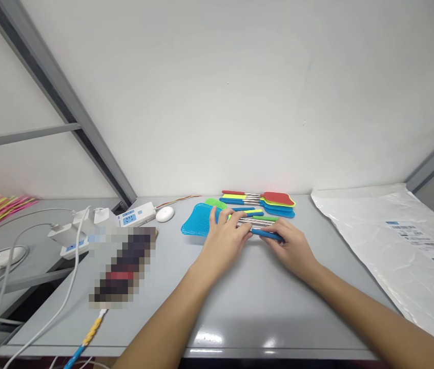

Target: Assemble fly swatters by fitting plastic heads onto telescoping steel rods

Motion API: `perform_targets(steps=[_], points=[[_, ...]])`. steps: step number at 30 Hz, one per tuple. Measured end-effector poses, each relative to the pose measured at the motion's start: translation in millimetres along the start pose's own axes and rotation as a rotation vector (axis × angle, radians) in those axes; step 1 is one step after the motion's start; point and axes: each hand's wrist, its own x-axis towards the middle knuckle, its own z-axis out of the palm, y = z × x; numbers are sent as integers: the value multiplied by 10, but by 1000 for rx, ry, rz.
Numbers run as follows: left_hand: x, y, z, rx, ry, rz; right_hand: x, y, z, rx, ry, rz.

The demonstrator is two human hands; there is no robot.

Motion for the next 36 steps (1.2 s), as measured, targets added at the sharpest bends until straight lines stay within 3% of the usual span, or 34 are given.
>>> perform_targets(steps=[6, 12, 17, 26, 36], points=[[-4, -41, 54, -8, 2, 54, -3, 30, -7, -89, -65, -36], [-19, -16, 68, -20, -23, 72, 4, 40, -31, -343, -48, -181], [-30, 20, 73, -41, -38, 94, -7, -41, -55, -488, -77, -207], [-25, -12, 17, -77, -111, 89, 23, -35, -49, -541, -151, -190], [-13, -194, -74, -9, 8, -48, 52, 29, -118, -568, -113, -176]])
